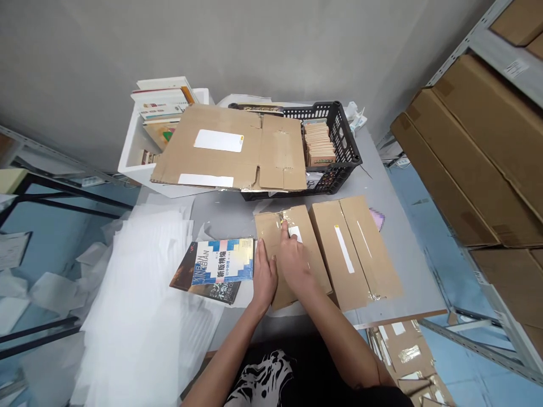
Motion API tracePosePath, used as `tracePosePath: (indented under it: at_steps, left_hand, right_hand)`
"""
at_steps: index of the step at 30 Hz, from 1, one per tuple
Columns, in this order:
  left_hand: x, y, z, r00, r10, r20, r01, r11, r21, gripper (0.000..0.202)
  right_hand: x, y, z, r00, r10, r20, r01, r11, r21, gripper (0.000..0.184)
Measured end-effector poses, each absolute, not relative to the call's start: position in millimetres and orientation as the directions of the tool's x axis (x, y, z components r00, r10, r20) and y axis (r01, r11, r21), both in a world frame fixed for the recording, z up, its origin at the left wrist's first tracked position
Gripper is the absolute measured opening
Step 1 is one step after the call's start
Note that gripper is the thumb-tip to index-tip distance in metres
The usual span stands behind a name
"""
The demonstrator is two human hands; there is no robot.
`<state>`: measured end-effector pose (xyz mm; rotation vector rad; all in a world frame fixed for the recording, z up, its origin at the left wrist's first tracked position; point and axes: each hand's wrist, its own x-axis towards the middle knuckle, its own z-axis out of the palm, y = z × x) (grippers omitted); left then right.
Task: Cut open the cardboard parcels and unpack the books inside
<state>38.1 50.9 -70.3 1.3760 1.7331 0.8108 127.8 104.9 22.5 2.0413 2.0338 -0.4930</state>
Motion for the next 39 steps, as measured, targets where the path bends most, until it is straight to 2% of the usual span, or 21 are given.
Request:
tracePosePath:
  at_steps: [6,13,19,23,31,33,35,37,39]
  left_hand:
    - [38,52,-69,-0.124,0.978,-0.169,0.492,0.209,0.845,0.058]
    - [38,53,-68,-0.122,0.978,-0.168,0.509,0.207,0.836,0.058]
    - [39,54,-69,-0.133,0.979,-0.152,0.504,0.199,0.840,0.058]
    - [39,55,-69,-0.125,0.983,-0.134,0.511,0.179,0.841,0.058]
    - [40,56,-67,-0.091,0.991,-0.101,0.541,0.134,0.831,0.057]
    - [39,58,-66,-0.078,0.991,-0.109,0.553,0.133,0.822,0.058]
    - [37,60,-65,-0.067,0.992,-0.111,0.556,0.129,0.821,0.060]
    - [34,64,-66,-0.071,0.991,-0.116,0.547,0.136,0.826,0.067]
    - [30,68,-67,-0.099,0.987,-0.129,0.534,0.162,0.830,0.076]
  right_hand:
    - [133,86,37,-0.033,0.886,-0.463,0.995,-0.013,-0.096,0.061]
    - [146,37,60,-0.022,0.784,-0.620,1.000,0.008,-0.026,0.063]
    - [152,-8,67,-0.031,0.779,-0.626,0.999,0.039,-0.001,0.064]
    - [155,-31,65,0.010,0.785,-0.620,1.000,0.006,0.024,0.065]
    - [163,-70,67,-0.009,0.847,-0.532,1.000,0.013,0.004,0.069]
    - [175,-77,78,-0.023,0.839,-0.544,0.997,-0.018,-0.070,0.067]
    - [190,-79,86,-0.042,0.836,-0.547,0.963,-0.113,-0.246,0.060]
    - [204,-70,84,-0.007,0.862,-0.506,0.850,-0.261,-0.457,0.051]
    - [209,-52,67,0.094,0.894,-0.437,0.705,-0.370,-0.605,0.047]
